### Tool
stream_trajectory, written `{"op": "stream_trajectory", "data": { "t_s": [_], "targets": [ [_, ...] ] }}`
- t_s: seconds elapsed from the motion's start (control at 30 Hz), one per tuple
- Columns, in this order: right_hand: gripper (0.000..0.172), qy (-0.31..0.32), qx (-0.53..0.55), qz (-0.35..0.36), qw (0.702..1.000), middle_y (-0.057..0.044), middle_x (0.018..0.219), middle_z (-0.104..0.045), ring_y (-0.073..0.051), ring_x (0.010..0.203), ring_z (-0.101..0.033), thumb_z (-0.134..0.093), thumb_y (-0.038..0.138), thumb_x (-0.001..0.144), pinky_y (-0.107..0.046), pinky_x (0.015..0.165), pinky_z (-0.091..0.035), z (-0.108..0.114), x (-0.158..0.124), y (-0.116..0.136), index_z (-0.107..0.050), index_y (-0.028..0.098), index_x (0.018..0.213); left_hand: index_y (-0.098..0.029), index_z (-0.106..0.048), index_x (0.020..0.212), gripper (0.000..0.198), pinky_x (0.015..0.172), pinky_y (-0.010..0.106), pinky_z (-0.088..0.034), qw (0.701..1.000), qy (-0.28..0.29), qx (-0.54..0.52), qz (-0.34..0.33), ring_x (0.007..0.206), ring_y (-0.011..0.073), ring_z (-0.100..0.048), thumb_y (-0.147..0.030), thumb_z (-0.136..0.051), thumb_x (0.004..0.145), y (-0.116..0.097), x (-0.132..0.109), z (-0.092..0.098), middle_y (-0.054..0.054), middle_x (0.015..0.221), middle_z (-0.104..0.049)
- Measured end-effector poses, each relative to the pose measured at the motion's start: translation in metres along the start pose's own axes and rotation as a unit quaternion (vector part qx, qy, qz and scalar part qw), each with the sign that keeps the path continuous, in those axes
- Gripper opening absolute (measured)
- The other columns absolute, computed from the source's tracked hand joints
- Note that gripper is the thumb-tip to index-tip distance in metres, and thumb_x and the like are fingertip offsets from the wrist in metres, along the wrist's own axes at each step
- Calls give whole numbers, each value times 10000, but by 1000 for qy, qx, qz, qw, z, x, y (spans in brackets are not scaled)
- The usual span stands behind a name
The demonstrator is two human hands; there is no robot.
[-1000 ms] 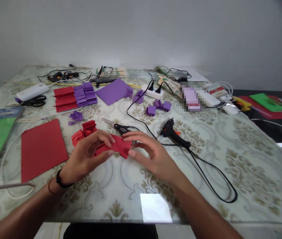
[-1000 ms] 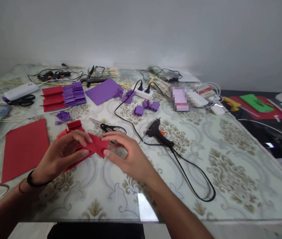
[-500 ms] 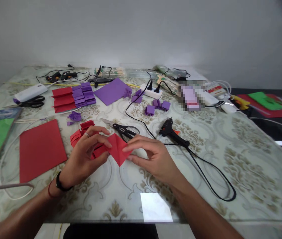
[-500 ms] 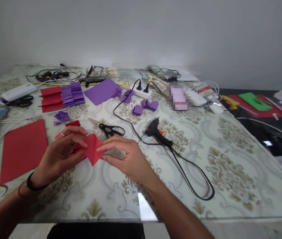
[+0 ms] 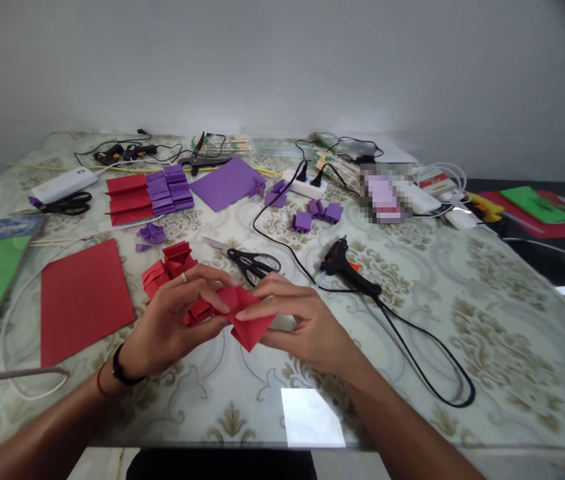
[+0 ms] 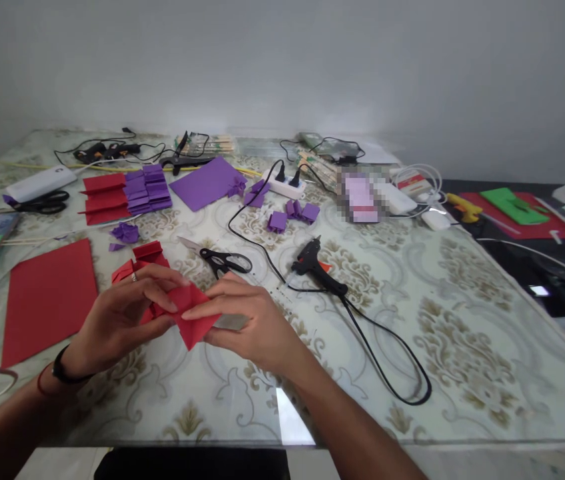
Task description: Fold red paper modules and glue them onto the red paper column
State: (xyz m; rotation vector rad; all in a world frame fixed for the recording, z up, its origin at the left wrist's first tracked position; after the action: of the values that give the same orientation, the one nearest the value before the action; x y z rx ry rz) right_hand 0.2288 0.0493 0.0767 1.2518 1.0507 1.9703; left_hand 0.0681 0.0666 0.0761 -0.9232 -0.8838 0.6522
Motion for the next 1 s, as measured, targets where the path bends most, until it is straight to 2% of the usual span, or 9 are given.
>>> {"op": "stream_trajectory", "data": {
  "t_s": [0.2,0.3,0.37,0.47,0.6,0.8,0.9,1.0],
  "targets": [
    [230,-49,31,21,998,-36,965,-780,-209,898,-642,-814,235,942,-393,852,-510,7,-2,0,-856,343,1140,-217,-753,913,70,995,336,-586,998,-50,0,-36,1130,199,-692,-172,-806,924,-5,-3,6,74,1231,-690],
    [232,-65,41,22,997,-33,947,-779,-204,892,-645,-808,232,949,-386,848,-503,10,-4,-1,-858,347,1144,-221,-782,942,79,943,323,-628,998,-62,-22,-25,1150,216,-722,-165,-824,906,-4,-3,7,101,1346,-681],
    [238,-69,46,20,996,-31,946,-789,-204,888,-656,-808,230,949,-387,850,-504,11,-4,-1,-857,355,1146,-232,-800,954,106,924,300,-642,997,-63,-43,-7,1176,226,-737,-159,-840,888,-2,-2,6,100,1352,-718],
    [259,-77,51,17,996,-30,962,-807,-206,886,-677,-817,221,939,-393,859,-511,13,-5,-2,-855,366,1151,-247,-819,938,125,842,237,-656,994,-78,-66,37,1040,195,-795,-157,-861,862,5,-3,6,63,1155,-823],
    [280,-87,56,3,995,-24,973,-828,-207,882,-698,-827,201,922,-392,861,-521,14,-5,-4,-855,367,1147,-245,-823,904,108,662,190,-650,989,-113,-62,75,752,156,-804,-166,-867,845,10,-5,10,17,887,-847],
    [256,-117,87,-53,988,-4,942,-857,-186,856,-750,-826,146,900,-353,848,-564,13,-5,-12,-879,352,1043,-238,-815,853,63,631,228,-667,987,-156,7,38,715,177,-810,-201,-867,850,-3,-6,16,21,829,-846],
    [195,-126,116,-97,981,-8,938,-859,-178,849,-768,-831,163,894,-322,812,-588,12,-7,-20,-885,330,979,-234,-792,849,84,587,228,-659,984,-174,29,25,665,173,-804,-217,-874,849,-6,-9,17,15,804,-837],
    [89,-138,141,-134,971,-14,904,-852,-170,824,-766,-854,212,879,-297,784,-591,11,-12,-28,-873,291,915,-244,-752,838,137,522,236,-630,981,-191,21,39,610,172,-781,-225,-888,837,-3,-13,18,-1,747,-809]
  ]
}}
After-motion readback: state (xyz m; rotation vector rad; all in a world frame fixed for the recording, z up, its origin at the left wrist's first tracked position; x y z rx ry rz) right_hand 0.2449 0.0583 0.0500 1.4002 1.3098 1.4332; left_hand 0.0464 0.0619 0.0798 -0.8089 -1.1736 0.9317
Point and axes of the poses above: each hand's wrist, its own x-axis towards the middle knuckle, its own z-axis out of the back of the hand, y = z × x, the point moved 9 cm from there along x, towards the middle knuckle
